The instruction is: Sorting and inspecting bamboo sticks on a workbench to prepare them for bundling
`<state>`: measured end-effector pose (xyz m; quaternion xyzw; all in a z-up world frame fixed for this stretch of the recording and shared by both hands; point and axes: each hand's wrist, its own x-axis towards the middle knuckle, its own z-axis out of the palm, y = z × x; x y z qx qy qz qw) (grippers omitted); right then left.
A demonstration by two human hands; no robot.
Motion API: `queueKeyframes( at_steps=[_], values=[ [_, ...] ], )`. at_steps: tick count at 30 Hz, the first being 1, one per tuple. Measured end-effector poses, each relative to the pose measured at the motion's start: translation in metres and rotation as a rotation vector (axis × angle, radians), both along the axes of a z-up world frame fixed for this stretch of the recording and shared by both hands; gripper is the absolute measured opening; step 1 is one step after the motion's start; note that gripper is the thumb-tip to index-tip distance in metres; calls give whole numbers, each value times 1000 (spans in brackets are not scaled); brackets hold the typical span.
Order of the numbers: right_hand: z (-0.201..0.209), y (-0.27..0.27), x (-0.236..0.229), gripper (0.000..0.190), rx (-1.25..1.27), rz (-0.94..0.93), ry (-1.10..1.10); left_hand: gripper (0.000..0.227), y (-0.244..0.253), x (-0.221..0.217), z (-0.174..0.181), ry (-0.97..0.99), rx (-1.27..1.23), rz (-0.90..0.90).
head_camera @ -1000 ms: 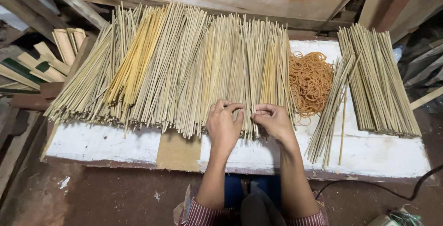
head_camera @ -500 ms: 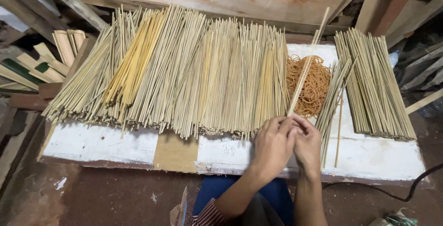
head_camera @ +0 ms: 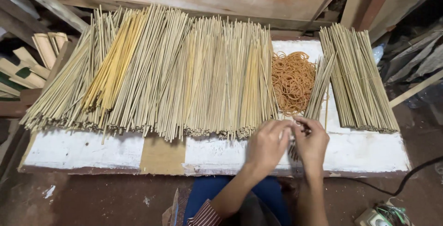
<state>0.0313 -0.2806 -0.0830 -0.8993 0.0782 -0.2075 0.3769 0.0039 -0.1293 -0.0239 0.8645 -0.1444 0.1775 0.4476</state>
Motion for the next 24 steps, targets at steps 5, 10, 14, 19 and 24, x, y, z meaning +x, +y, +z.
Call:
queueKeyframes(
  at_steps=[5, 10, 14, 19, 24],
  values=[
    [53, 105, 20, 22, 210, 320, 24, 17, 96, 15, 21, 82, 13, 375],
    [53, 152, 34, 24, 260, 439, 132, 17, 142, 26, 2, 169, 16, 346],
    [46, 146, 38, 32, 153, 475, 177, 17, 146, 31, -9, 182, 55, 318],
    [50, 138, 40, 24, 58, 498, 215, 15, 130, 39, -27, 143, 234, 424],
    [38, 130, 39, 27, 272, 470, 307, 16, 122, 42, -20, 227, 359, 445]
  ],
)
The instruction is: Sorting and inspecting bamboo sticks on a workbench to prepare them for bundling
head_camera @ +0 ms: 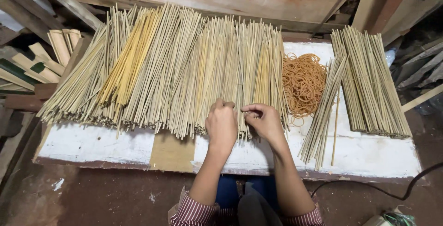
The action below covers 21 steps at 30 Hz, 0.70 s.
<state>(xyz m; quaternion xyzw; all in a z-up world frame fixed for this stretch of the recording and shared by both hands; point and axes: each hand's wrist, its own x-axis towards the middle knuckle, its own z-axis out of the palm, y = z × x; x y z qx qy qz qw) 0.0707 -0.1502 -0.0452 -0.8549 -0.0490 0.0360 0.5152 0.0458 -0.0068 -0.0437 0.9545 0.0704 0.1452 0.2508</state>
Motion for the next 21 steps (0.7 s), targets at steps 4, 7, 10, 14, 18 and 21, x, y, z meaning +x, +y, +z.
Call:
queueKeyframes(
  at_steps=[4, 7, 10, 14, 18, 21],
  values=[
    [0, -1, 1, 27, 44, -38, 45, 11, -13, -1, -8, -62, 147, -23],
    [0, 0, -1, 27, 53, -43, 18, 14, -20, -1, -9, -94, 301, 43],
    [6, 0, -7, 28, 114, -65, 37, 11, -14, -2, -2, -29, 171, 16],
    [30, 2, -19, 29, 285, -78, 111, 9, -1, 11, -8, 63, -84, 10],
    [15, -3, -4, 30, 500, -49, 170, 11, 7, 15, 6, 205, -285, 79],
    [-7, -13, 3, 47, 603, -32, 195, 16, 7, 9, 29, 224, -383, 98]
  ],
)
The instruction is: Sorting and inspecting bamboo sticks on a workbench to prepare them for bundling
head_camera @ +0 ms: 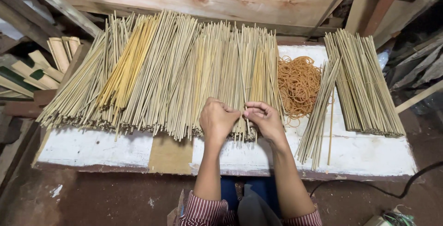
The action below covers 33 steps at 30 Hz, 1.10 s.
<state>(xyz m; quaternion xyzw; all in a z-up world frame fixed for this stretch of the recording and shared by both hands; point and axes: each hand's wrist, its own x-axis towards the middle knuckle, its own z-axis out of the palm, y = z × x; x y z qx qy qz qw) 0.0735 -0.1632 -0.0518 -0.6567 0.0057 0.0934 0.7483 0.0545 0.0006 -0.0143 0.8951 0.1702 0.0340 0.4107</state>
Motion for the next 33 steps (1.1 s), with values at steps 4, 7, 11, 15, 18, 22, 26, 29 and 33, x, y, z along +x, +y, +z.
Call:
queueKeyframes(
  at_steps=[4, 7, 11, 15, 18, 22, 26, 29, 33],
  values=[
    [6, -3, 4, 59, 43, 28, 13, 21, 12, 5, -14, -16, -67, 29],
    [3, 4, 4, 48, 2, 66, 121, 19, 10, -8, 4, 12, -165, 2],
    [-9, 15, 14, 40, 54, 34, 126, 20, 0, -23, 10, -21, -219, -22],
    [-31, 12, 24, 39, 66, 54, 103, 28, -8, -58, 52, -93, -324, -91],
    [-16, 6, 11, 40, 87, 62, 89, 30, -13, -67, 41, -103, -363, -127],
    [19, -17, -22, 42, 136, -77, 17, 27, -46, -65, 30, -152, -390, -151],
    [25, -69, -54, 42, -130, -411, -57, 25, -107, -56, 8, -273, -330, -380],
    [-3, -125, -54, 41, -342, -544, 41, 27, -148, -52, 0, -147, -187, -601],
    [-31, -167, -48, 39, -660, -608, 163, 16, -185, -52, -16, 18, -28, -764]
  ],
)
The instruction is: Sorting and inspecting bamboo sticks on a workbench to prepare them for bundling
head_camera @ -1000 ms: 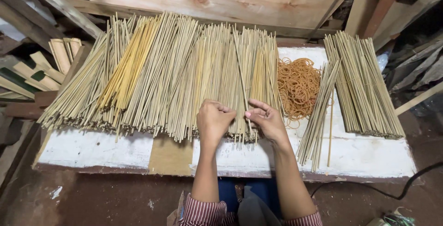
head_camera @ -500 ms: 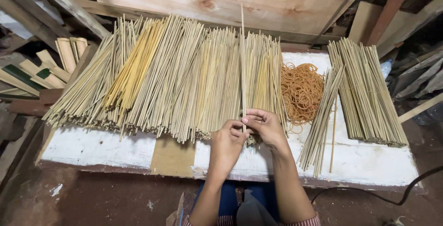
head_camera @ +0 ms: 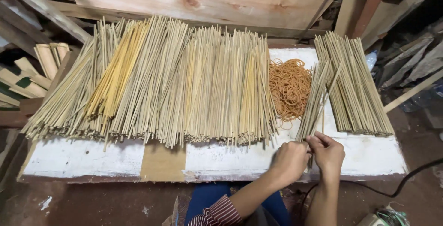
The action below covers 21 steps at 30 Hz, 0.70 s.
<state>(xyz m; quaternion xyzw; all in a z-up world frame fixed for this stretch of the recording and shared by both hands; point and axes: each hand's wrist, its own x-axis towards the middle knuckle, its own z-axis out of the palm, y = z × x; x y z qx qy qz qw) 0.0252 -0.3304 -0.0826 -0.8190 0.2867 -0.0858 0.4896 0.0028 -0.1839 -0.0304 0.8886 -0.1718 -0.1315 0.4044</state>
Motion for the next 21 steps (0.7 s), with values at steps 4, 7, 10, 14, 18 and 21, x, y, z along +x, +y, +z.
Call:
queueKeyframes(
  at_steps=[4, 7, 10, 14, 18, 21],
  values=[
    [12, 11, 2, 53, -282, 83, -5, 13, 9, -8, 11, 28, -44, 17],
    [18, 36, 4, 32, -331, 151, -267, 19, 38, -6, 8, -171, -57, 127],
    [24, 79, 13, 23, -210, 207, -352, 7, 82, 6, -1, -434, -85, 370],
    [45, 149, 25, 20, -79, 439, -363, 13, 151, 15, 18, -423, -40, 644],
    [50, 196, 40, 25, -126, 540, -239, 18, 184, 21, 1, -429, -28, 641],
    [58, 200, 41, 37, -205, 561, -133, 14, 190, 18, 10, -411, -36, 633]
  ],
)
